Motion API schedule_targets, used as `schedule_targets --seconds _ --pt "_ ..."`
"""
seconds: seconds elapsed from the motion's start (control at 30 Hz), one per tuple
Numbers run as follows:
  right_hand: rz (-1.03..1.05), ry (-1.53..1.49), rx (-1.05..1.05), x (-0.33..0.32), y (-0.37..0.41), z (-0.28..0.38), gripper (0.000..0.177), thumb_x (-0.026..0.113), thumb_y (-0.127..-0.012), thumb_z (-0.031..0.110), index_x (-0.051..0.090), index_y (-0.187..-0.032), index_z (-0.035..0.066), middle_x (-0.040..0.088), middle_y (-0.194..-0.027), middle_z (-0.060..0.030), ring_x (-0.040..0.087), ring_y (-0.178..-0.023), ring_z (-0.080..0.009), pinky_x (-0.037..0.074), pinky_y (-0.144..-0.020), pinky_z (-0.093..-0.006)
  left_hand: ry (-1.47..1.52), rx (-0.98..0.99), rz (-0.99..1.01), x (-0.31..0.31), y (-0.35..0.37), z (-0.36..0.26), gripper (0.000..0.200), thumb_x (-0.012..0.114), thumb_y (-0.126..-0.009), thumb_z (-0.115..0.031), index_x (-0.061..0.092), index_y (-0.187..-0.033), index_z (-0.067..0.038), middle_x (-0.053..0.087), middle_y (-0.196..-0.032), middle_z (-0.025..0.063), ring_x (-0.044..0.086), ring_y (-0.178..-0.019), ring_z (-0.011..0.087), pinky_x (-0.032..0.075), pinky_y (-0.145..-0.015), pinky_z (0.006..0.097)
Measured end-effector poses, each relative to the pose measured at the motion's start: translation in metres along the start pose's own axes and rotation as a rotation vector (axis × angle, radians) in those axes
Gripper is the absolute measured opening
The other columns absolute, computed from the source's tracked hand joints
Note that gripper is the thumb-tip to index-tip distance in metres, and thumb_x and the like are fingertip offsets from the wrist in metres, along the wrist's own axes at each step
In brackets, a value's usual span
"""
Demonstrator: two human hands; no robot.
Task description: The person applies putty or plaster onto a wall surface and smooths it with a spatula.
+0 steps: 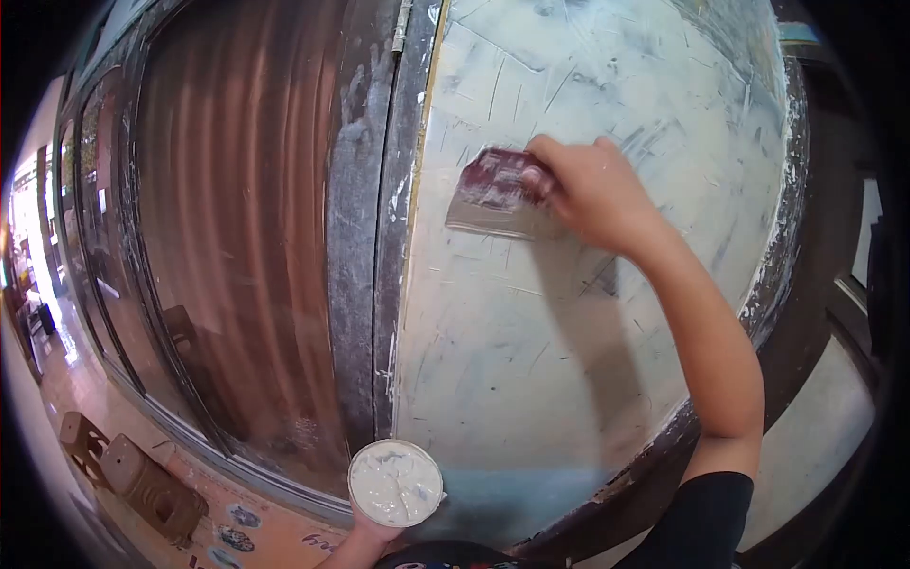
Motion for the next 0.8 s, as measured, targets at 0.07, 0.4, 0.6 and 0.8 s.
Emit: schedule_targets --seconds 0.07,0.4,0.6,0.8 --pt "-0.17 0.09 0.193 -0.02 -0.012 -0.021 0.019 0.056 -0.098 0.027 0.061 -0.107 0.011 0.069 -0.082 -0.0165 0.065 -0.079 -0.0393 0.05 -0.072 -0.0468 -0.012 -0.027 0.021 0.004 -0.003 -0.008 0.069 0.039 -0.091 -0.062 0.046 -0.145 -0.018 0.042 -0.152 0.0115 0.039 -0.139 0.0412 0.022 -0.111 0.0728" --pt "0.024 0.096 0.247 -0.017 -0.014 -0.01 0.025 0.056 -0.098 0.032 0.06 -0.108 0.009 0.067 -0.086 -0.0198 0.064 -0.081 -0.0406 0.049 -0.071 -0.0463 -0.169 -0.067 -0.075 0.005 -0.01 -0.041 0.068 0.036 -0.093 -0.063 0.048 -0.142 -0.019 0.047 -0.148 0.0113 0.041 -0.136 0.0414 0.021 -0.108 0.0775" --pt "-0.742 0.139 0.267 -0.093 -0.032 -0.066 0.026 0.061 -0.097 0.028 0.065 -0.113 0.008 0.069 -0.089 -0.0154 0.066 -0.077 -0.029 0.05 -0.071 -0.0347 -0.058 -0.102 -0.043 -0.016 -0.015 -0.061 0.067 0.036 -0.093 -0.063 0.049 -0.141 -0.018 0.047 -0.147 0.0116 0.042 -0.136 0.0412 0.022 -0.108 0.0776" --pt "-0.567 0.658 -0.186 -0.034 -0.042 -0.019 0.03 0.064 -0.08 0.007 0.072 -0.106 0.022 0.069 -0.083 -0.0002 0.064 -0.081 -0.0181 0.052 -0.066 -0.0335 -0.39 -0.056 -0.112 -0.024 -0.016 -0.07 0.065 0.035 -0.094 -0.061 0.048 -0.141 -0.018 0.047 -0.148 0.0111 0.041 -0.136 0.0416 0.022 -0.11 0.0747"
Point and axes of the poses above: each hand's wrist, its own y-axis away from the middle knuckle, its own x-axis out of the palm, z = x × y, the point moved 2 cm from there along -y, towards the middle knuckle
